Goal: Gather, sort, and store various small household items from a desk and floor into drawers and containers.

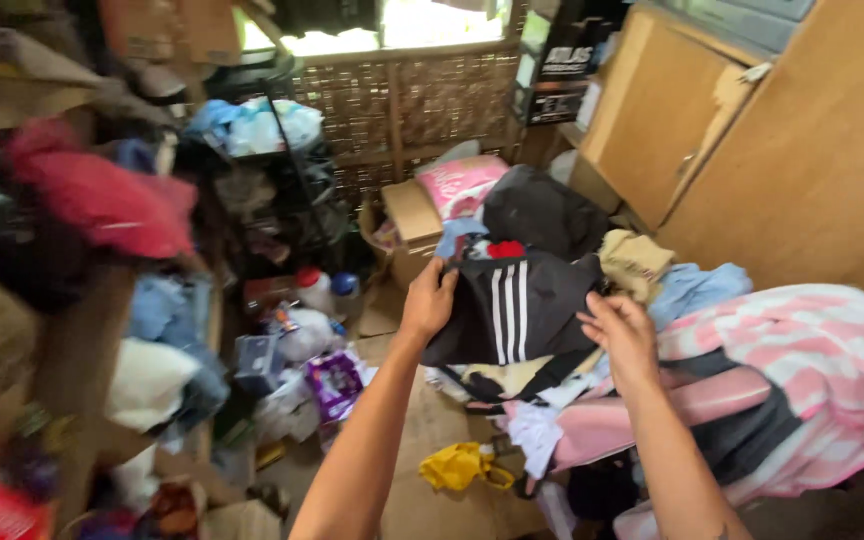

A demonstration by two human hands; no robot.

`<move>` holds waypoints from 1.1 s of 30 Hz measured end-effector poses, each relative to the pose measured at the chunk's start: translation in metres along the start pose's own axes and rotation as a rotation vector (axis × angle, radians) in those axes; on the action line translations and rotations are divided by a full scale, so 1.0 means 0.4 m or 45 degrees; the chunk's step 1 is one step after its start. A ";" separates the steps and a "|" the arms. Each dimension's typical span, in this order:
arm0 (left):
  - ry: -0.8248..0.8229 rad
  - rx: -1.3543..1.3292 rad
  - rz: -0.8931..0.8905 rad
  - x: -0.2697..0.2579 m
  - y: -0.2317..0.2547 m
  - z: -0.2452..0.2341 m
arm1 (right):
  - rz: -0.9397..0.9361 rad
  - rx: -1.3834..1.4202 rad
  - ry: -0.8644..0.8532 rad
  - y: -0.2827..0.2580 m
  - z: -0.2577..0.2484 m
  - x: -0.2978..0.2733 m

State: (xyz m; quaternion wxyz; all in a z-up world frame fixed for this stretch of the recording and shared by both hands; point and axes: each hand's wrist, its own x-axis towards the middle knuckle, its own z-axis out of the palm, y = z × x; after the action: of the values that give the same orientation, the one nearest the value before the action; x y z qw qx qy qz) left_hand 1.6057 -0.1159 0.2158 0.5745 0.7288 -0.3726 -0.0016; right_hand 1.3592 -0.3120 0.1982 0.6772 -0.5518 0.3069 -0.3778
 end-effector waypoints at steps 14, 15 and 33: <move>-0.238 -0.267 0.340 0.298 0.152 0.632 | -0.197 -0.140 0.668 -0.128 -0.302 0.334; -0.240 -0.267 0.409 0.288 0.129 0.699 | -0.104 -0.192 0.705 -0.074 -0.345 0.372; -0.938 0.258 0.339 0.141 -0.059 0.734 | 0.246 -0.759 0.864 0.087 -0.206 0.333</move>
State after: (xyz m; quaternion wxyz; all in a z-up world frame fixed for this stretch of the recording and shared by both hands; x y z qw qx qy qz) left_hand 1.5326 -0.3906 0.1202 0.3228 0.6777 -0.6430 -0.1516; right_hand 1.3666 -0.4639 0.1476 0.3824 -0.5364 0.6565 -0.3675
